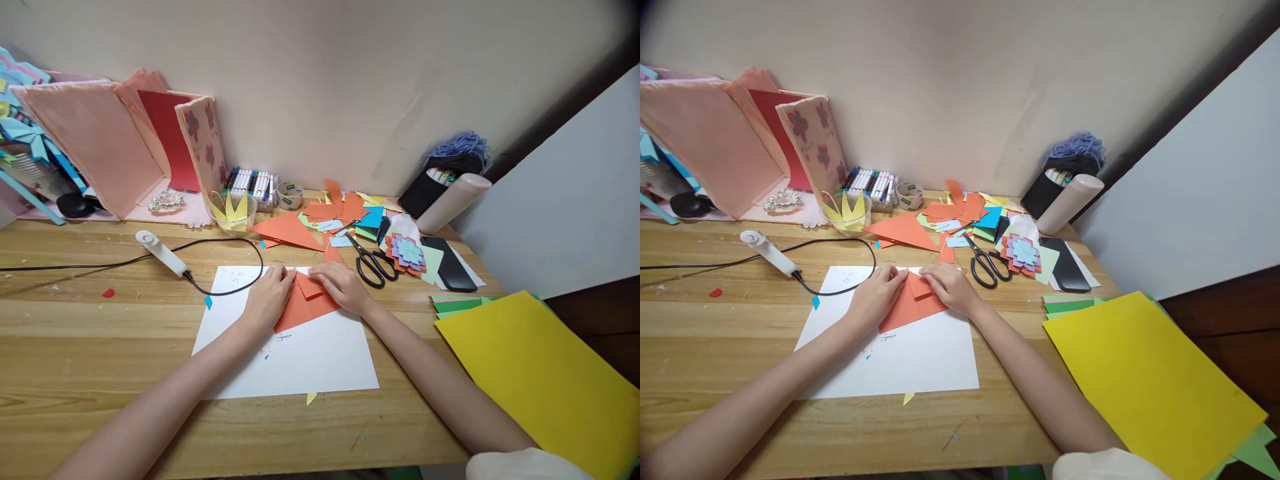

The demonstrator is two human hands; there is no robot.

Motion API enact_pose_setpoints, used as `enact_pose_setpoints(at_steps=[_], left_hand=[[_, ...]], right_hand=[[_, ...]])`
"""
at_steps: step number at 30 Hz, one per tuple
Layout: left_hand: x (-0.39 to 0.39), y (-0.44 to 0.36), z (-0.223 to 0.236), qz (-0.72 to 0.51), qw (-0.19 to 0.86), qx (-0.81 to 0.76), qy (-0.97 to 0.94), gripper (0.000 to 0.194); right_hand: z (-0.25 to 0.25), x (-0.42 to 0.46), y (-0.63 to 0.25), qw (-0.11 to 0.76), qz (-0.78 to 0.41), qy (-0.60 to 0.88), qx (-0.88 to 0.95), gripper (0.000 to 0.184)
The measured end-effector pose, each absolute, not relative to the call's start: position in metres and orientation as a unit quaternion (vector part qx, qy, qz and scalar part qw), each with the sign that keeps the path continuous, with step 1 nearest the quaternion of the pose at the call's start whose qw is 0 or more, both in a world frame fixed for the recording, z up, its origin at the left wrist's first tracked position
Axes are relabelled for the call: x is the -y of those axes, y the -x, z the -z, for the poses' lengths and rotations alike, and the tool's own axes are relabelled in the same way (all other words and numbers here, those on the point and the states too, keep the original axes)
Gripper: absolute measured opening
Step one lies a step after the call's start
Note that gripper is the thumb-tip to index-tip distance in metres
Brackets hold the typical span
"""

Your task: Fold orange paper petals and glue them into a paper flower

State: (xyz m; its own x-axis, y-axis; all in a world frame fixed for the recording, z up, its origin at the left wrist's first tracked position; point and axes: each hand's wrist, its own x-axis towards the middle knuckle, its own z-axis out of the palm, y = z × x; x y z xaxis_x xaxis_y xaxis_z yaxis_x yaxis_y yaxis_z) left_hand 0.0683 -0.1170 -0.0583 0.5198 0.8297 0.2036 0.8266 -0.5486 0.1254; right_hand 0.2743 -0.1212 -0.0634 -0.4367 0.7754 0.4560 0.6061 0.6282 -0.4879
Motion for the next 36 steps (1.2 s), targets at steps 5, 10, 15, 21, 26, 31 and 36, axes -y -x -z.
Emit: enact_pose_setpoints(at_steps=[5, 10, 15, 21, 26, 31, 36], left_hand=[[0.117, -0.060, 0.058, -0.179, 0.020, -0.543, -0.820, 0.035], [0.117, -0.052, 0.054, -0.180, 0.037, -0.593, -0.784, 0.039], [0.114, -0.050, 0.053, -0.219, 0.132, -0.588, -0.767, 0.029], [0.116, -0.054, 0.059, -0.279, 0.176, -0.521, -0.787, 0.017], [0.122, -0.058, 0.061, -0.256, 0.124, -0.485, -0.827, 0.027], [0.125, -0.064, 0.063, -0.207, 0.029, -0.465, -0.860, 0.031], [0.127, -0.070, 0.070, -0.203, -0.001, -0.422, -0.883, 0.031]], right_hand=[[0.065, 0.119, -0.269, 0.264, -0.167, 0.365, 0.877, 0.034], [0.064, 0.122, -0.265, 0.257, -0.136, 0.370, 0.883, 0.035], [0.064, 0.124, -0.260, 0.250, -0.102, 0.377, 0.886, 0.023], [0.066, 0.124, -0.260, 0.244, -0.090, 0.366, 0.893, 0.021], [0.066, 0.125, -0.259, 0.243, -0.094, 0.372, 0.891, 0.021], [0.067, 0.124, -0.258, 0.246, -0.093, 0.375, 0.889, 0.018], [0.066, 0.125, -0.257, 0.247, -0.090, 0.374, 0.889, 0.018]])
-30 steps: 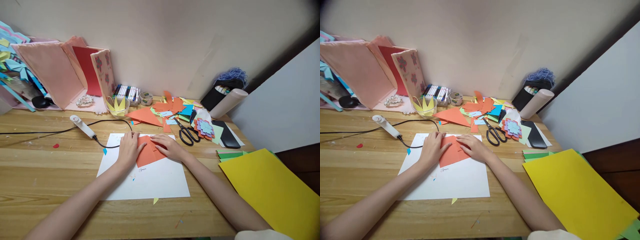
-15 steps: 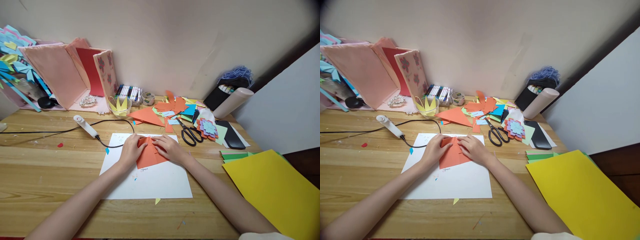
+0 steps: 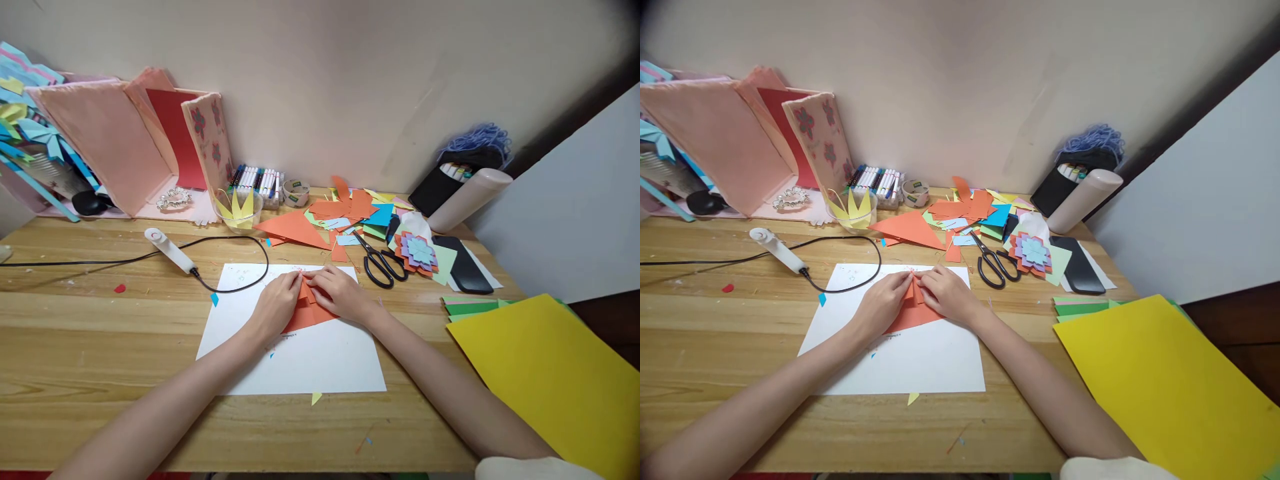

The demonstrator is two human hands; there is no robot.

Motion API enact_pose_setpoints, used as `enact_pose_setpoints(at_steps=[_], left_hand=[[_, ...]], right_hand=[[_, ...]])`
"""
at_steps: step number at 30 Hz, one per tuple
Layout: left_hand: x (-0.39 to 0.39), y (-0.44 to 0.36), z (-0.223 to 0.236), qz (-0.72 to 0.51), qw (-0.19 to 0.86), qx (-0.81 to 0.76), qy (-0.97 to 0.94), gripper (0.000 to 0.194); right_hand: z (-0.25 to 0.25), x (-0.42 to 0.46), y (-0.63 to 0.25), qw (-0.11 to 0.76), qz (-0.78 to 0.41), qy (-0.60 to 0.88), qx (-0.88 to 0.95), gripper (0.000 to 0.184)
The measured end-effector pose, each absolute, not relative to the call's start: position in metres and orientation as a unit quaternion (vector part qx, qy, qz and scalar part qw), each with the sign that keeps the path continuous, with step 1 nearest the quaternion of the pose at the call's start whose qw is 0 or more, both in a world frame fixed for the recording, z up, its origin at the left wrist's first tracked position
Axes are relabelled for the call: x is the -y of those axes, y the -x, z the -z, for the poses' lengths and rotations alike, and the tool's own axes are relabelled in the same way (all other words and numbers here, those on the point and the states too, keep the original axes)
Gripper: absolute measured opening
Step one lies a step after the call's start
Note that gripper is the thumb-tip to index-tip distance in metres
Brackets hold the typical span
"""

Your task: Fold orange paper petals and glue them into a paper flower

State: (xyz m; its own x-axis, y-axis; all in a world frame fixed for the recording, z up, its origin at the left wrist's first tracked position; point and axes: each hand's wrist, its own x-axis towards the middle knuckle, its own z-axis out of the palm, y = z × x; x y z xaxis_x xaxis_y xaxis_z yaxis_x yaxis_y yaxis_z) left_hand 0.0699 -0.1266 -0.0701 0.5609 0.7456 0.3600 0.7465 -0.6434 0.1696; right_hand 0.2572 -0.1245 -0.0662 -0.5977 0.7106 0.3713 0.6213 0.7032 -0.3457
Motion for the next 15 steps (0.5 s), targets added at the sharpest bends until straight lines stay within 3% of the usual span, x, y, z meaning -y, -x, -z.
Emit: enact_pose_setpoints(at_steps=[15], left_hand=[[0.131, -0.073, 0.057, 0.092, 0.012, 0.419, 0.903, 0.035]], right_hand=[[0.065, 0.125, -0.255, 0.233, -0.079, 0.385, 0.889, 0.016]])
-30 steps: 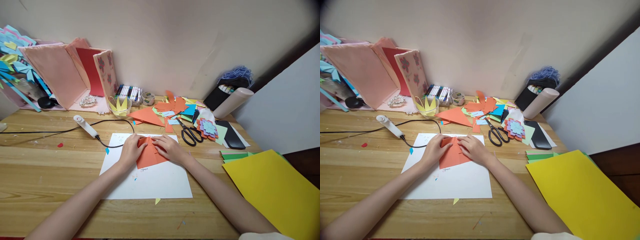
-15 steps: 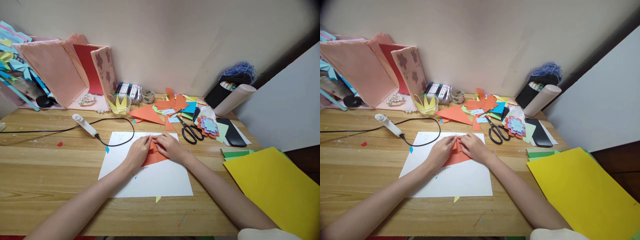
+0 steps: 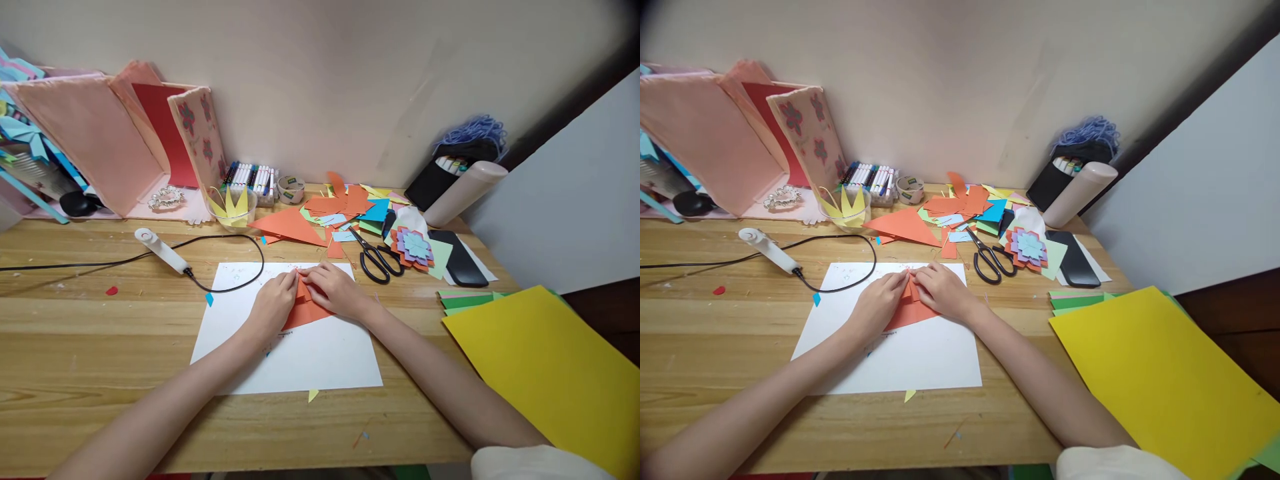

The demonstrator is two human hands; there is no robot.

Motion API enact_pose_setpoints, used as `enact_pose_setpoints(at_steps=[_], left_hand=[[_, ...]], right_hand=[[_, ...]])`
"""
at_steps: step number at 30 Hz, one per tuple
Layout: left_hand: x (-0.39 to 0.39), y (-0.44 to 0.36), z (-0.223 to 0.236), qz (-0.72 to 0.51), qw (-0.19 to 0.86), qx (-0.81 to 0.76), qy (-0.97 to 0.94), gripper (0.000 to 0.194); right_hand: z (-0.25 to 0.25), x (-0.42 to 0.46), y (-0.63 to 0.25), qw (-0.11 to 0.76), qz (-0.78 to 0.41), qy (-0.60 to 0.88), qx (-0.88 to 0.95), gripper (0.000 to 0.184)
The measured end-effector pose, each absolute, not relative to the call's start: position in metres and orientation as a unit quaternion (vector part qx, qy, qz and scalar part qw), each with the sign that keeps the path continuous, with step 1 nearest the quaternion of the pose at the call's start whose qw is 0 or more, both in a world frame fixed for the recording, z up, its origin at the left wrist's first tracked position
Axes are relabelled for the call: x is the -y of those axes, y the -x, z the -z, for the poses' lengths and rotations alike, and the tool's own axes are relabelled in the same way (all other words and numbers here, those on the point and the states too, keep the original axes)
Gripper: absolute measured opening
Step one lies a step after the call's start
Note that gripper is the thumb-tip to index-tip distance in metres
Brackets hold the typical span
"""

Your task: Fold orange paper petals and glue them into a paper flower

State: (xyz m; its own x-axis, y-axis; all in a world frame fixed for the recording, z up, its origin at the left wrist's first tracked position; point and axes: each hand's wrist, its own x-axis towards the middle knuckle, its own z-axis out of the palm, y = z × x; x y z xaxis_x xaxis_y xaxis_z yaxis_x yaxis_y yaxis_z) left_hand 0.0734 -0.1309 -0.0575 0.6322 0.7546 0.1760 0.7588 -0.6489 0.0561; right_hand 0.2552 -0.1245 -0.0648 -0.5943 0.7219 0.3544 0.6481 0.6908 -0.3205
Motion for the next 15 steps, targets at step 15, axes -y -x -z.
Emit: enact_pose_setpoints(at_steps=[15], left_hand=[[0.153, -0.075, 0.067, 0.044, 0.060, 0.417, 0.906, 0.046]], right_hand=[[0.060, 0.127, -0.253, 0.216, -0.120, 0.423, 0.871, 0.043]])
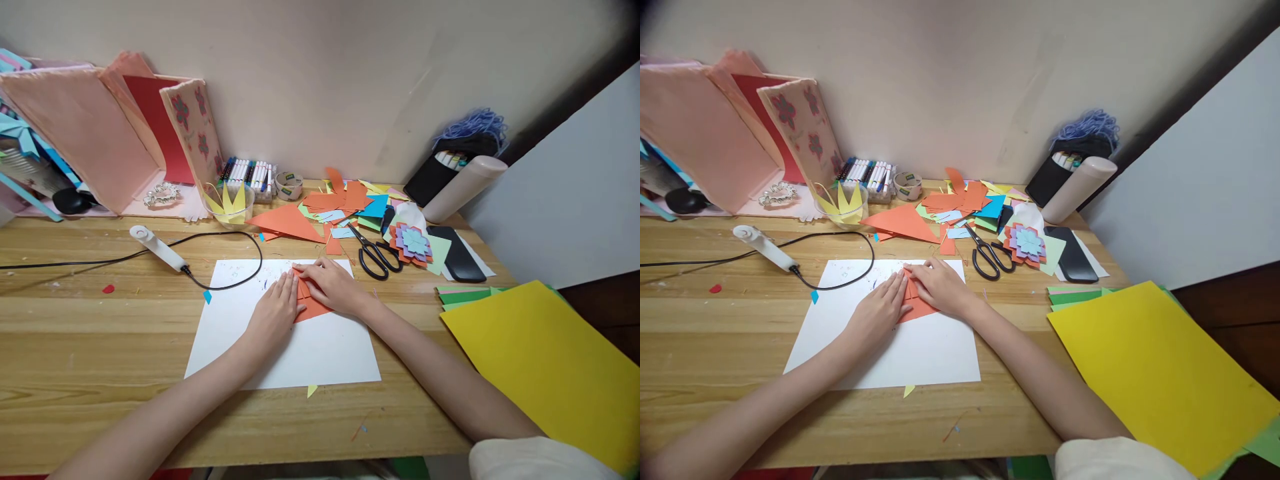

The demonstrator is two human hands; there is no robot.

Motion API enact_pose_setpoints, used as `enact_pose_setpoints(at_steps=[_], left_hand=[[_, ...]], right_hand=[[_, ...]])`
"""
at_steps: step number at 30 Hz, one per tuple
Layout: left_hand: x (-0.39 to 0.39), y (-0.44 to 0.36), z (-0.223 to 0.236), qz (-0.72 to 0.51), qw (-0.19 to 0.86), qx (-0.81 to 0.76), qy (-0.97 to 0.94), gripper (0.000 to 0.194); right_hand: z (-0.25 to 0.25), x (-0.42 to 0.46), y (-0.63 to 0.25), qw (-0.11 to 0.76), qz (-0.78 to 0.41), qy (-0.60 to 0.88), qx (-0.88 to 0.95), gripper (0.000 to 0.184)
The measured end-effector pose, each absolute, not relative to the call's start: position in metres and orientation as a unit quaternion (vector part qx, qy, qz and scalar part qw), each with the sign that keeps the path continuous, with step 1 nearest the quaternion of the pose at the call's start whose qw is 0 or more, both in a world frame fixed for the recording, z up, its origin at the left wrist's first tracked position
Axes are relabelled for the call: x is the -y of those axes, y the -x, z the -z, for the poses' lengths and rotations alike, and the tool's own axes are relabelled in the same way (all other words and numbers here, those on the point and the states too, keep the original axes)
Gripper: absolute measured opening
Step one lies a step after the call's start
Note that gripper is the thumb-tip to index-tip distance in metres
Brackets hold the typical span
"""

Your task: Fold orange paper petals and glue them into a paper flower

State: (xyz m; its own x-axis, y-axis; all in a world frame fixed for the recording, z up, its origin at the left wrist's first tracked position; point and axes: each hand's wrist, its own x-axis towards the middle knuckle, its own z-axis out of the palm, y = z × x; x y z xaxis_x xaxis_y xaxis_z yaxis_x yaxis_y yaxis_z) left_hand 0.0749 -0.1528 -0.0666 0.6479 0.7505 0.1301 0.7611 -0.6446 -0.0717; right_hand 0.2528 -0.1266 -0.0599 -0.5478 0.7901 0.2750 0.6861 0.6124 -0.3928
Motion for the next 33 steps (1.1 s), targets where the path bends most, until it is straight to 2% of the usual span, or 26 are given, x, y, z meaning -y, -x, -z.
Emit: enact_pose_setpoints(at_steps=[6, 10, 16, 25, 29, 33], left_hand=[[0.159, -0.074, 0.068, 0.079, 0.024, 0.443, 0.893, 0.048], [0.165, -0.076, 0.071, 0.078, -0.003, 0.442, 0.894, 0.058], [0.167, -0.080, 0.070, 0.068, 0.001, 0.447, 0.892, 0.069], [0.201, -0.084, 0.063, 0.001, 0.107, 0.490, 0.865, 0.053], [0.198, -0.079, 0.050, 0.048, 0.080, 0.487, 0.868, 0.037], [0.169, -0.068, 0.038, 0.081, 0.032, 0.519, 0.850, 0.040]], right_hand=[[0.057, 0.127, -0.253, 0.215, -0.126, 0.425, 0.870, 0.039], [0.055, 0.127, -0.252, 0.216, -0.118, 0.401, 0.883, 0.043], [0.057, 0.127, -0.251, 0.213, -0.111, 0.407, 0.881, 0.035], [0.055, 0.128, -0.251, 0.214, -0.139, 0.431, 0.866, 0.034], [0.056, 0.129, -0.252, 0.218, -0.142, 0.432, 0.863, 0.033], [0.057, 0.129, -0.252, 0.217, -0.137, 0.431, 0.865, 0.036]])
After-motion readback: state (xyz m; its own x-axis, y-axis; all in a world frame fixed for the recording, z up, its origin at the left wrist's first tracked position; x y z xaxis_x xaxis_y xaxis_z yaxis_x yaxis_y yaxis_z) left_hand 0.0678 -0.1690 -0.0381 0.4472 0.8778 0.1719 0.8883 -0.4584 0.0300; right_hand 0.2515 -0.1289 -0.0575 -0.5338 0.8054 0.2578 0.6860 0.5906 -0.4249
